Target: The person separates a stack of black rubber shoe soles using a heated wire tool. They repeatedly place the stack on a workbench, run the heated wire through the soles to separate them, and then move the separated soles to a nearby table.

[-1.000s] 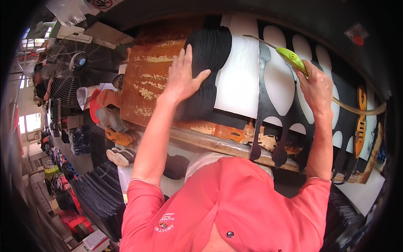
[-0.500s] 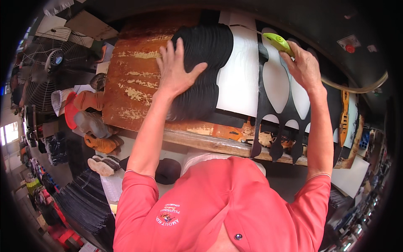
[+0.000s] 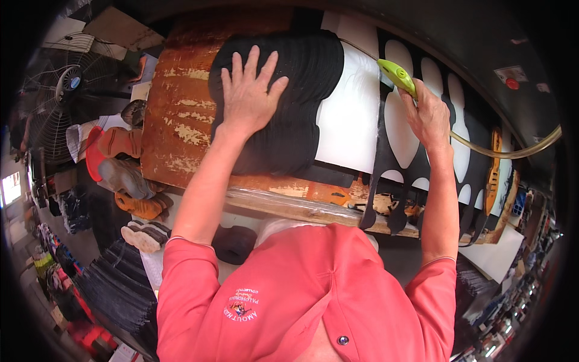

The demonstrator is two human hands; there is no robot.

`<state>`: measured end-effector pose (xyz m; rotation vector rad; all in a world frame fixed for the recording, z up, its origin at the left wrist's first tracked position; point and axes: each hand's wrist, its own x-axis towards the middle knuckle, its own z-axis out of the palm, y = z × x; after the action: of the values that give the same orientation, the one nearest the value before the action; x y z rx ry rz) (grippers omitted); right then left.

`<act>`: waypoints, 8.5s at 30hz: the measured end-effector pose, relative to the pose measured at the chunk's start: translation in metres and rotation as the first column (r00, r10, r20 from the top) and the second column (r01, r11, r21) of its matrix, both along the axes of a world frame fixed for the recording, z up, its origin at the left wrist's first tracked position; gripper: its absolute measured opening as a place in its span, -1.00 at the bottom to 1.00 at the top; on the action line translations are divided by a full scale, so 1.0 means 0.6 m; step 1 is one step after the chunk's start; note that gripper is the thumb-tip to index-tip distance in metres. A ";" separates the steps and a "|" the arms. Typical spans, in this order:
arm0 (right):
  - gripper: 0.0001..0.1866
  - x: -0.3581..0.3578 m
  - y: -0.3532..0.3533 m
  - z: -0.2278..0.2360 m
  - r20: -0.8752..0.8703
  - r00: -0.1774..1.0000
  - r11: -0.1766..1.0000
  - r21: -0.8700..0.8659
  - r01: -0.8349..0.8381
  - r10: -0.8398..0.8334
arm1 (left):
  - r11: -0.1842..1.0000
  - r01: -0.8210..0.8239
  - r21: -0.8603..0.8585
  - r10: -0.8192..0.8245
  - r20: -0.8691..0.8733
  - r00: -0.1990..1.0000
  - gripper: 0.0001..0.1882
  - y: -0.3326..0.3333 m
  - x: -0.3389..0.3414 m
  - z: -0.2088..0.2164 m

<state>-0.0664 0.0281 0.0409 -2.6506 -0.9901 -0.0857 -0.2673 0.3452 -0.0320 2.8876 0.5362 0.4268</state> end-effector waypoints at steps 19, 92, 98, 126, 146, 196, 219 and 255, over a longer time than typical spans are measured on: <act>-0.80 0.063 -0.037 -0.021 0.026 1.000 0.996 0.087 0.006 -0.008 | 0.969 0.234 0.082 -0.239 0.055 0.970 -0.12 -0.100 0.114 0.029; -0.70 -0.259 0.224 0.032 -0.267 0.829 0.858 -0.013 -0.513 0.491 | 0.710 0.062 -0.701 0.198 0.283 0.938 -0.30 0.306 -0.279 -0.055; -0.70 -0.226 0.262 0.027 -0.172 0.919 0.931 -0.024 -0.365 0.356 | 0.730 0.078 -0.679 0.184 0.304 0.935 -0.32 0.309 -0.280 -0.047; -0.71 -0.142 0.178 0.013 -0.343 0.917 0.978 0.032 -0.204 0.203 | 0.968 -0.057 -0.244 0.102 0.174 0.980 -0.17 0.270 -0.228 -0.055; -0.75 -0.153 0.161 0.029 -0.344 0.857 0.881 -0.141 -0.451 0.383 | 0.949 -0.012 -0.315 0.096 0.252 0.963 -0.07 0.278 -0.223 -0.060; -0.70 -0.113 0.103 0.060 -0.414 0.905 0.966 -0.178 -0.186 0.098 | 0.939 -0.031 -0.341 0.111 0.218 0.970 -0.06 0.267 -0.223 -0.049; -0.63 -0.114 0.091 0.045 -0.381 0.912 0.965 -0.141 -0.219 0.151 | 0.944 0.005 -0.330 0.072 0.220 0.973 -0.14 0.270 -0.214 -0.054; -0.79 -0.133 0.042 0.056 -0.535 0.808 0.894 -0.195 -0.404 0.248 | 0.943 -0.033 -0.330 0.102 0.195 0.976 -0.14 0.252 -0.212 -0.064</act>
<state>-0.1459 0.0530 0.0747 -2.4826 -1.3306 0.8542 -0.3947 0.4966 -0.0706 2.4784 0.6075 0.5845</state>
